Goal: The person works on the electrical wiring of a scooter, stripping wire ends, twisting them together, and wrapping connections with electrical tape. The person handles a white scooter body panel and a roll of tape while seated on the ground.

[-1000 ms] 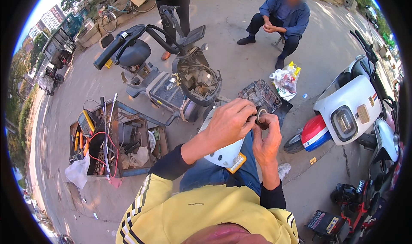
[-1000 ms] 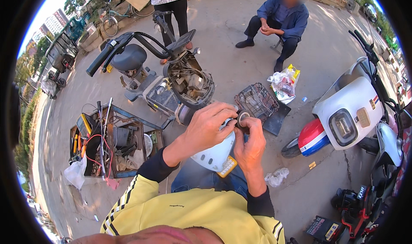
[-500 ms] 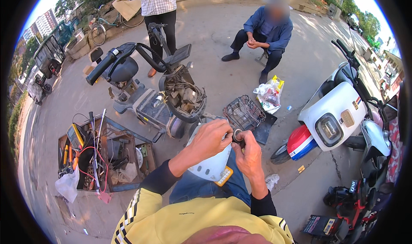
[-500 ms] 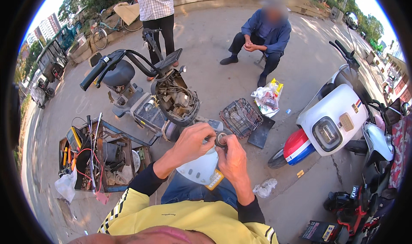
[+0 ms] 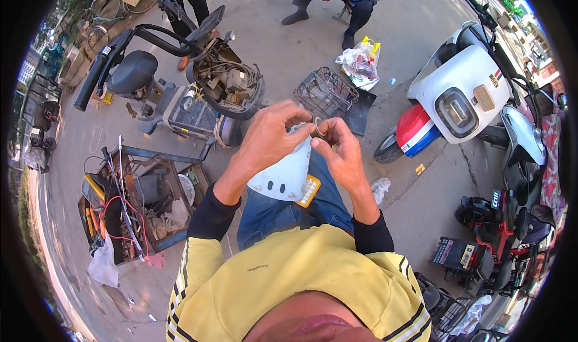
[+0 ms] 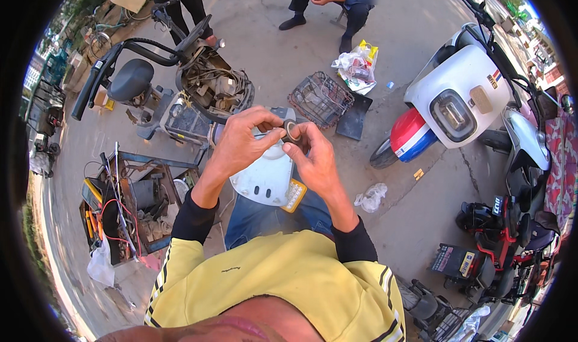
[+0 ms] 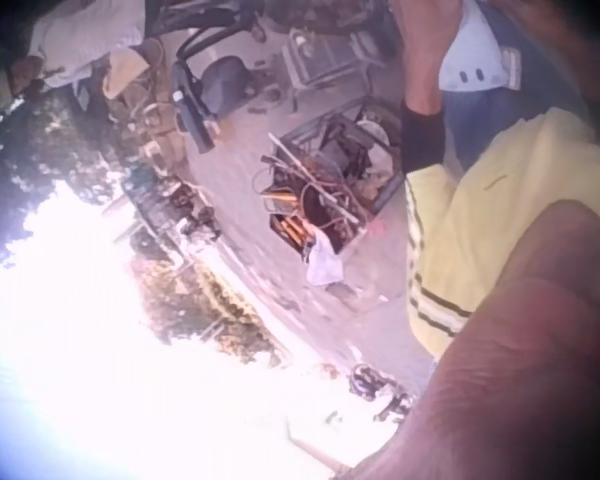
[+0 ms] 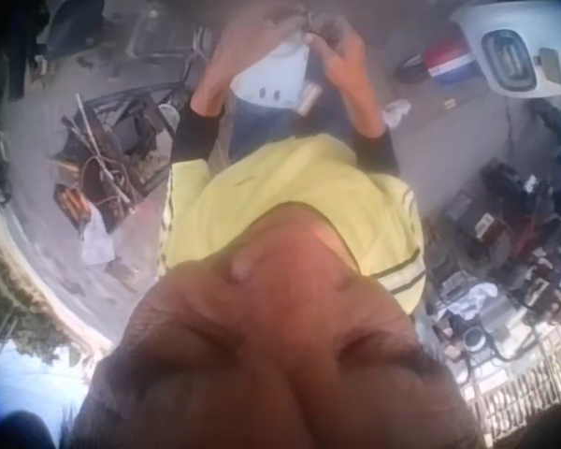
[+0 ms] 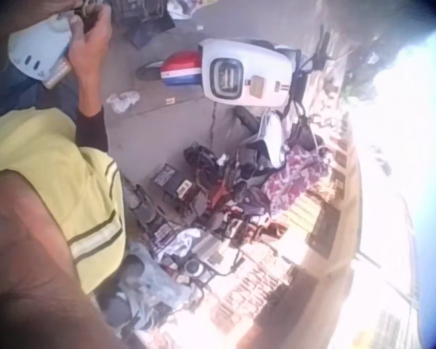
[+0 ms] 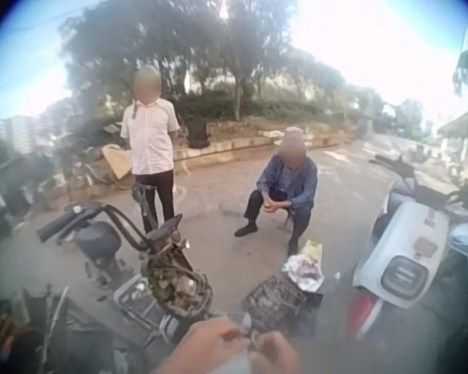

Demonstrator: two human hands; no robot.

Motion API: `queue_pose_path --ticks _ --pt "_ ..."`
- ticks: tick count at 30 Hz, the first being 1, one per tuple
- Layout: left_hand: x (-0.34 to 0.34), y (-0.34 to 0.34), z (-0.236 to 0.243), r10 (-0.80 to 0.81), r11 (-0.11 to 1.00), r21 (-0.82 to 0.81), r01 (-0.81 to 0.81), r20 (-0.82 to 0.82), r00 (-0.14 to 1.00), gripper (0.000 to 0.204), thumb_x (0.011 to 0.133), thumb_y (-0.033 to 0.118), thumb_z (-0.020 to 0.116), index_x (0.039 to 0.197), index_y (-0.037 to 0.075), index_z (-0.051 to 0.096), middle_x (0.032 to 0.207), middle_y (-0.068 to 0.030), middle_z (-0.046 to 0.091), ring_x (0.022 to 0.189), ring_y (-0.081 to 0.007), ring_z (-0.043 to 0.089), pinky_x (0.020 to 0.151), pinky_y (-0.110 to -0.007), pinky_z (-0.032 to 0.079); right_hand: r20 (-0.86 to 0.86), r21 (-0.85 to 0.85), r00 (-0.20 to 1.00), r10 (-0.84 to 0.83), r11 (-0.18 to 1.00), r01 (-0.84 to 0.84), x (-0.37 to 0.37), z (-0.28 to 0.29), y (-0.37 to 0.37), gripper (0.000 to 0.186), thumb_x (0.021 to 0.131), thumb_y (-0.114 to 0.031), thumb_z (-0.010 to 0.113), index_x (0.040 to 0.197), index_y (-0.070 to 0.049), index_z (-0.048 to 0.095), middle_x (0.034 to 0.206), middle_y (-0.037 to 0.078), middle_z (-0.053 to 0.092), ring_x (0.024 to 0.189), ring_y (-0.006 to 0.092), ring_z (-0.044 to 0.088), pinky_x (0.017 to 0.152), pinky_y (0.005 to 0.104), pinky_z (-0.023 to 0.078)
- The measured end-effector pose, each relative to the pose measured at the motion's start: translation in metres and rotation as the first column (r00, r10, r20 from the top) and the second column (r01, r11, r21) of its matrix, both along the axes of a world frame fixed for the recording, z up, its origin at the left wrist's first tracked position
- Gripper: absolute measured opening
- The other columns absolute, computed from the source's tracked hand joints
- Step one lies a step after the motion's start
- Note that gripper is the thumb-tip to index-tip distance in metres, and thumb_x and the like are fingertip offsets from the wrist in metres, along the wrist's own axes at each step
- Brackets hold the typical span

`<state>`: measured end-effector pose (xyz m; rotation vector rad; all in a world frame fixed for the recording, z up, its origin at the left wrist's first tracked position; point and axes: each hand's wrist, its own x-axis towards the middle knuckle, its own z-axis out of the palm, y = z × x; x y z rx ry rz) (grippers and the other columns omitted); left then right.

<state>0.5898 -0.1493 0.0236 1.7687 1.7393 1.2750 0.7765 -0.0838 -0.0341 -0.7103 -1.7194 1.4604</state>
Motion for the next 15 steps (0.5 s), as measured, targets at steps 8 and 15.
queue_pose_path --ticks 8,15 --pt "-0.001 0.003 -0.003 0.026 0.999 -0.040 -0.025 0.022 0.999 0.009 0.090 0.005 0.078 0.096 -0.002 0.075 0.087 -0.0074 0.071 0.075 -0.0162 0.066 0.069 -0.032 0.052 0.071 0.036 0.997 0.014 0.999 -0.016 0.003 0.013 -0.002 0.023 0.092 -0.007 0.078 0.107 -0.003 0.060 0.087 0.001 0.058 0.075 0.0114 0.051 0.070 0.0293 0.046" --pt "0.000 0.002 -0.008 0.020 0.999 -0.048 -0.013 0.153 0.988 0.008 0.090 0.003 0.076 0.095 -0.003 0.073 0.090 -0.0067 0.072 0.078 -0.0167 0.068 0.071 -0.031 0.053 0.048 0.004 0.999 0.001 1.000 -0.001 0.006 0.008 0.002 0.024 0.092 -0.006 0.078 0.108 -0.003 0.060 0.087 0.002 0.058 0.074 0.0119 0.051 0.069 0.0294 0.046"
